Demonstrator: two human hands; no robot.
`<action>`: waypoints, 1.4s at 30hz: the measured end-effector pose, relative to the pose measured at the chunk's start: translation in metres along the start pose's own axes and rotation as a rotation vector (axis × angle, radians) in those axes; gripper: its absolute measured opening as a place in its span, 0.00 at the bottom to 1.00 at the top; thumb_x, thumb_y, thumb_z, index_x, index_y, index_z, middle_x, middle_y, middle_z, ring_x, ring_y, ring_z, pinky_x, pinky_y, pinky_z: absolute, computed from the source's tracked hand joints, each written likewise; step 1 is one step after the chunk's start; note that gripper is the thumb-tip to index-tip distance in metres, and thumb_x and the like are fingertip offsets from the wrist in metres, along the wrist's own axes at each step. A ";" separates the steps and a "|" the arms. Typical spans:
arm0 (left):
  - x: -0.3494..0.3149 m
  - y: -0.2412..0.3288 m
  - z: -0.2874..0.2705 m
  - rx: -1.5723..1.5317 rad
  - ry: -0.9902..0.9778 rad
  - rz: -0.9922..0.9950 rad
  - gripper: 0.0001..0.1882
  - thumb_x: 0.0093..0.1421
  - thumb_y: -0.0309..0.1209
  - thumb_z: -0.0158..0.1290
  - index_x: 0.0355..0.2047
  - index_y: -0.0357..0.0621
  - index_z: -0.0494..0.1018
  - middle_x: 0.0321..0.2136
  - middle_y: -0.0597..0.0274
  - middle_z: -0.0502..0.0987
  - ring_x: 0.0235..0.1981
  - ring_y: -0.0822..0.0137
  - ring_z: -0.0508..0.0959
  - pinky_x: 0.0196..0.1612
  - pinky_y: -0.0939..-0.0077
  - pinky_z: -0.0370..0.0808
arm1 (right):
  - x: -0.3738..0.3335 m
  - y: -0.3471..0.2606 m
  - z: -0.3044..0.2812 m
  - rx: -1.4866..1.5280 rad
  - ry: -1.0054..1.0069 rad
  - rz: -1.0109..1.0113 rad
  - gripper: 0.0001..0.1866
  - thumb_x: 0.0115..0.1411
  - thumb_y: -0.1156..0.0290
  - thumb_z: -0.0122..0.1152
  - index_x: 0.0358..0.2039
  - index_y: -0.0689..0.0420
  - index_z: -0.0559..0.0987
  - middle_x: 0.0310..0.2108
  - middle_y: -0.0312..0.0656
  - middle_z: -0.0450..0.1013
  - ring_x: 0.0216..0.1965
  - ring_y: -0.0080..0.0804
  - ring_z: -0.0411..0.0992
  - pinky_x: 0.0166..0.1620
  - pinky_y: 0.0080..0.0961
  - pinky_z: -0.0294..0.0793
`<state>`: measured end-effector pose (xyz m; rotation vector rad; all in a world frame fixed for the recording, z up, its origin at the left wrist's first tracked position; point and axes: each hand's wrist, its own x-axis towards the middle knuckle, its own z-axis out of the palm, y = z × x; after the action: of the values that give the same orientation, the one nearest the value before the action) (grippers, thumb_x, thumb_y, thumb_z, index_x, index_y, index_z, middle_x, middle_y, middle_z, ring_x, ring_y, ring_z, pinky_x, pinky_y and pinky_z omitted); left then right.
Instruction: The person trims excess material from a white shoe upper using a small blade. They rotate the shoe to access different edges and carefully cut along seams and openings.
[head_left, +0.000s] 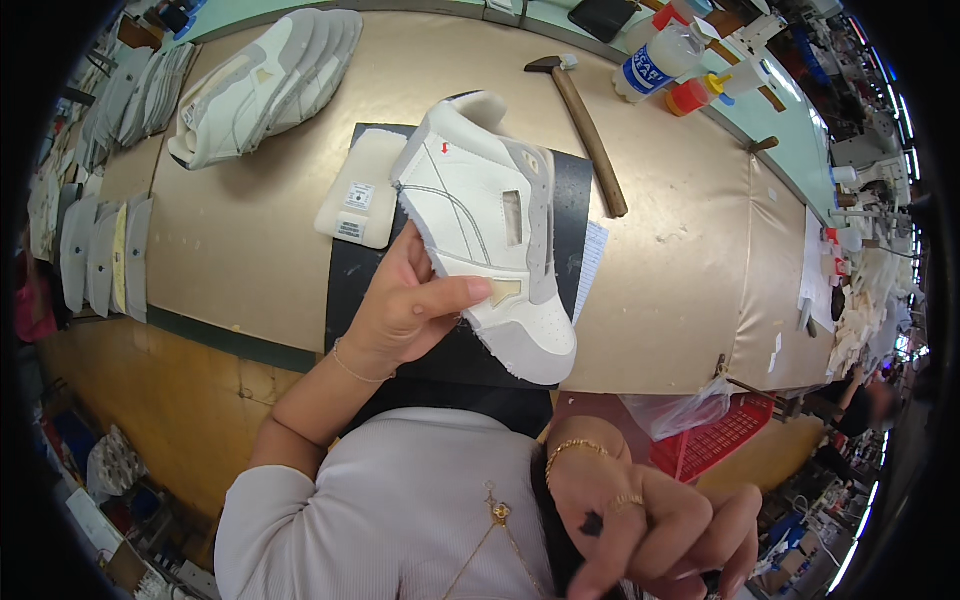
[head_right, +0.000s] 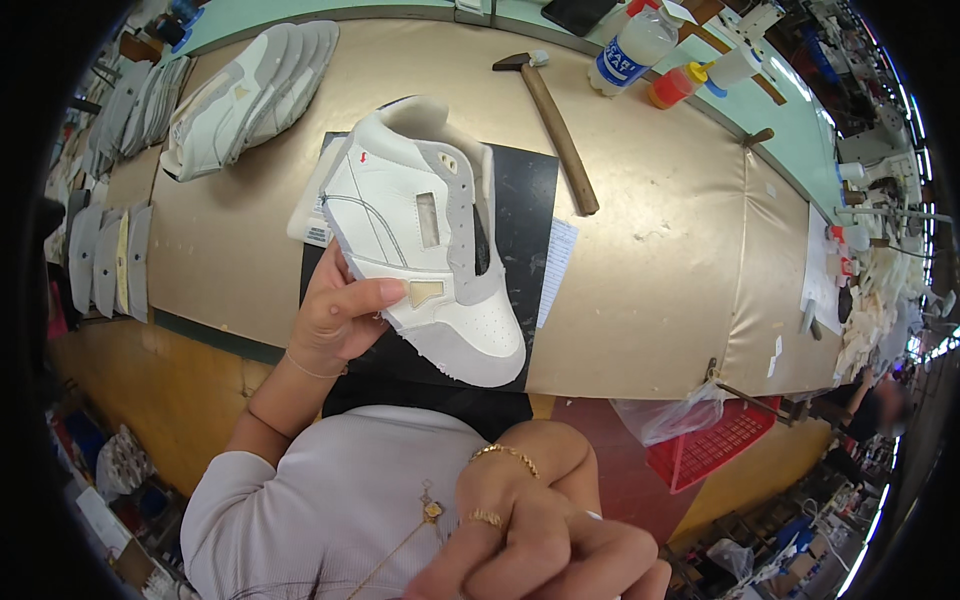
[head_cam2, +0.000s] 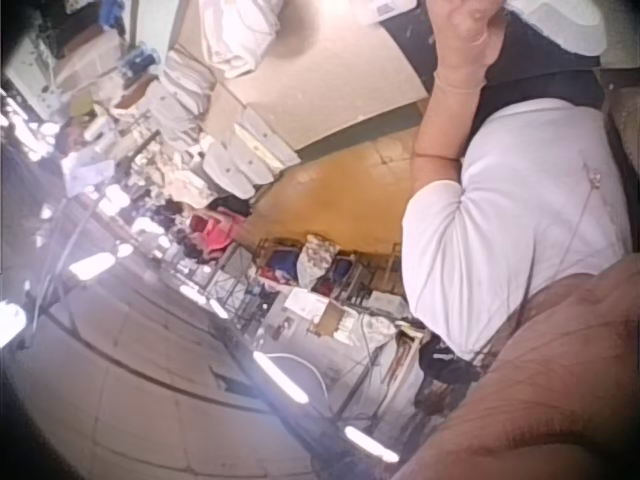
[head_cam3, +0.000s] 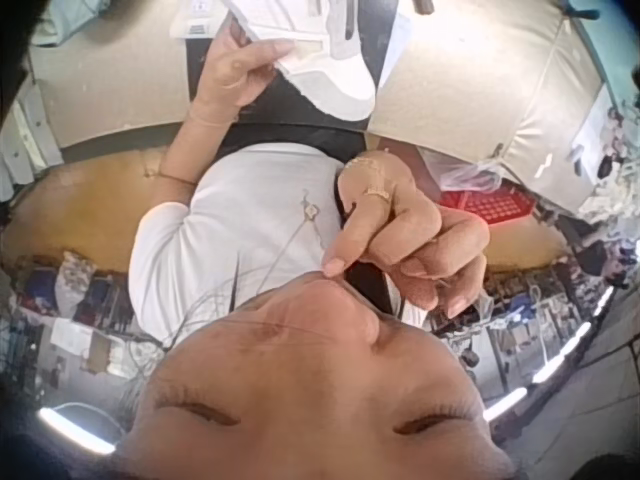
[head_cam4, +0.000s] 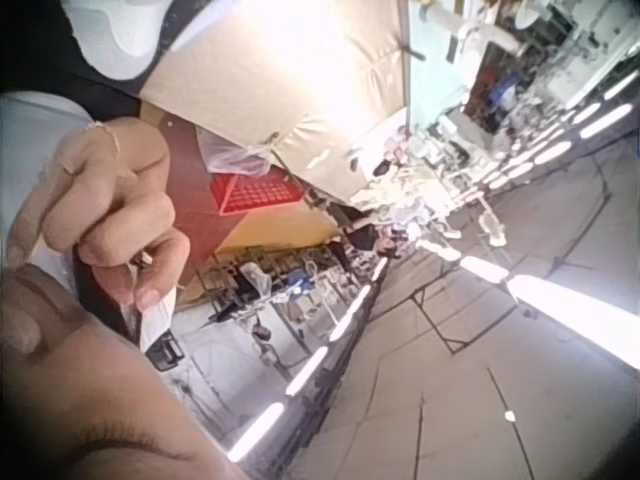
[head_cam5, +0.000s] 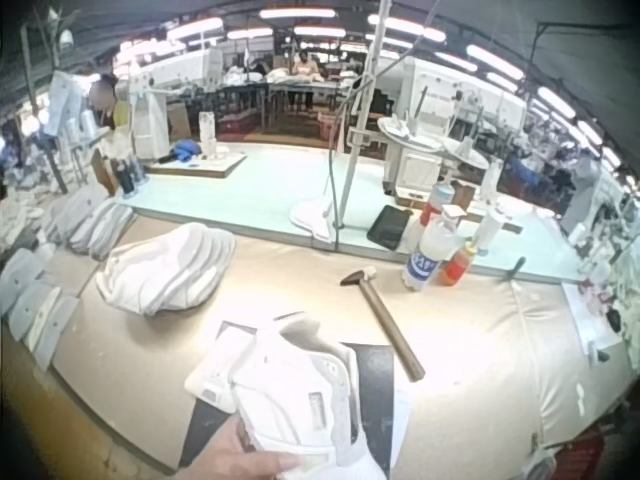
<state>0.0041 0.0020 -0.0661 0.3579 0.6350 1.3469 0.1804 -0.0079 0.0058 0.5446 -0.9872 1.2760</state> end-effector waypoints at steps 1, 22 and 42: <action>-0.001 0.002 0.000 -0.035 -0.005 -0.006 0.39 0.55 0.15 0.54 0.65 0.39 0.51 0.57 0.51 0.68 0.59 0.56 0.71 0.61 0.59 0.70 | 0.000 0.001 -0.002 -0.226 0.084 0.029 0.10 0.61 0.77 0.56 0.43 0.59 0.68 0.38 0.41 0.57 0.34 0.36 0.66 0.38 0.44 0.82; -0.014 0.018 0.014 0.111 -0.084 -0.097 0.43 0.53 0.24 0.63 0.65 0.38 0.52 0.59 0.54 0.67 0.61 0.62 0.68 0.63 0.66 0.65 | -0.003 0.022 -0.052 -1.250 0.450 0.846 0.15 0.58 0.73 0.69 0.43 0.65 0.79 0.25 0.33 0.74 0.27 0.14 0.66 0.32 0.11 0.67; 0.007 0.000 0.027 0.861 0.002 0.078 0.39 0.45 0.48 0.73 0.44 0.38 0.61 0.34 0.59 0.69 0.31 0.74 0.71 0.36 0.82 0.71 | -0.083 0.055 -0.072 -0.112 1.032 0.960 0.17 0.71 0.58 0.49 0.48 0.60 0.73 0.30 0.31 0.72 0.33 0.17 0.71 0.34 0.15 0.72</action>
<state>0.0216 0.0124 -0.0467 1.0781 1.1997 1.0847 0.1510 0.0203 -0.1100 -0.7605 -0.3779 1.9852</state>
